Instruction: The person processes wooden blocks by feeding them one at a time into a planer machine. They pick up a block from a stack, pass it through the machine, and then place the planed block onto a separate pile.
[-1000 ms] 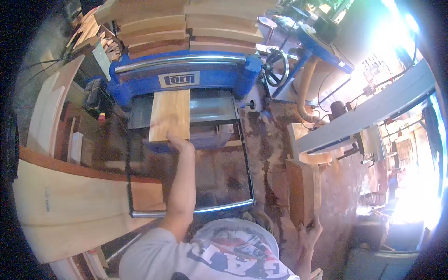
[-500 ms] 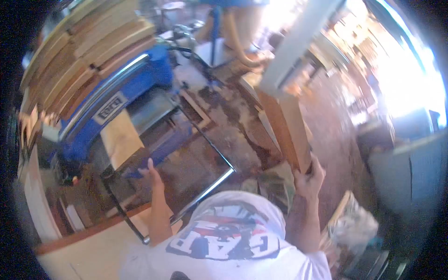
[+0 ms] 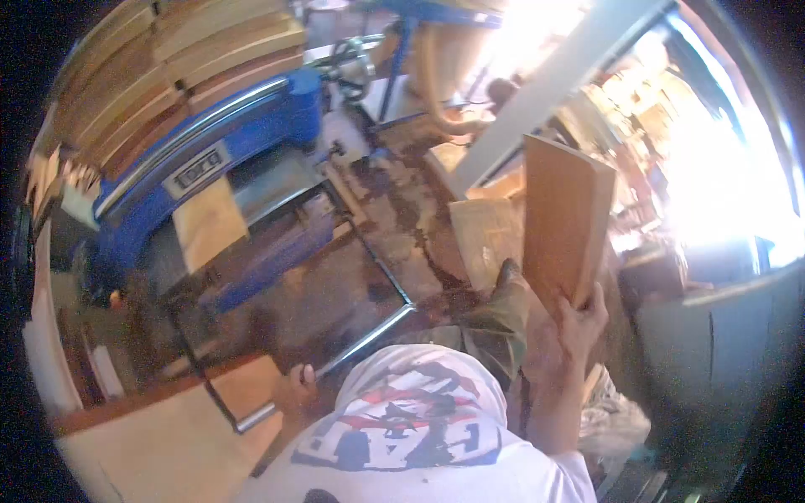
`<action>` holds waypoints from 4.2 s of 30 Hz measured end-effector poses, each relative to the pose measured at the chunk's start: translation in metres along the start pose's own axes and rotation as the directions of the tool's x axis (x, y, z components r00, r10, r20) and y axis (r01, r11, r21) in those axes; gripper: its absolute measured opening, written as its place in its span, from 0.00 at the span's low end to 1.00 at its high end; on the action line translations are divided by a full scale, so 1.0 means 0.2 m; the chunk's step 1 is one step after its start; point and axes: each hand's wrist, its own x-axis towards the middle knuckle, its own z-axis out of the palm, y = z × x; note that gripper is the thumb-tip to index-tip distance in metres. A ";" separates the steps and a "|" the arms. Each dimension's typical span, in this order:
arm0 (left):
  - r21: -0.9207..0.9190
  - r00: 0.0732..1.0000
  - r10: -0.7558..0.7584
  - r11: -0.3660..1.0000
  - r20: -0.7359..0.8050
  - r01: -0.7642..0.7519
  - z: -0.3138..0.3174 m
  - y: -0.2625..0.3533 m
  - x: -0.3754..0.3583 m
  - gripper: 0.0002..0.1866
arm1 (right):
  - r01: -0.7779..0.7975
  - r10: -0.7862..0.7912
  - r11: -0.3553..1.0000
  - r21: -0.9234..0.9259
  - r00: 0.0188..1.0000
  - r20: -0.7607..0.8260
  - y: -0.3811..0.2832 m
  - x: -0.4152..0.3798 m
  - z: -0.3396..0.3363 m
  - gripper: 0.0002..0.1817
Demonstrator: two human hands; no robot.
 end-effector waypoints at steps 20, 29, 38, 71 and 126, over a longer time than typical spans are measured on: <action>-0.339 0.956 0.294 0.900 0.013 -0.273 0.01 0.28 0.82 0.36 | 0.031 -0.010 0.988 0.152 0.991 -0.135 0.16 -0.16 -0.16 0.27; -0.187 0.918 0.100 0.982 0.384 -0.029 -0.05 0.24 0.16 0.32 | 0.032 -0.033 0.889 0.457 0.999 -0.004 -0.11 0.21 0.37 0.20; -0.086 0.936 0.344 0.933 -0.079 -0.350 0.15 0.15 0.09 0.28 | 0.043 -0.102 0.927 0.371 0.984 0.143 -0.11 0.15 0.41 0.22; -0.115 0.896 0.349 0.937 0.274 -0.329 0.11 0.23 0.18 0.28 | 0.042 -0.119 0.946 0.322 0.968 0.223 0.17 0.19 0.30 0.20; -0.776 0.519 -0.853 -0.288 -0.058 -0.561 0.08 1.14 0.53 0.25 | 0.624 -0.865 0.442 0.644 0.105 0.491 0.53 0.71 1.62 0.35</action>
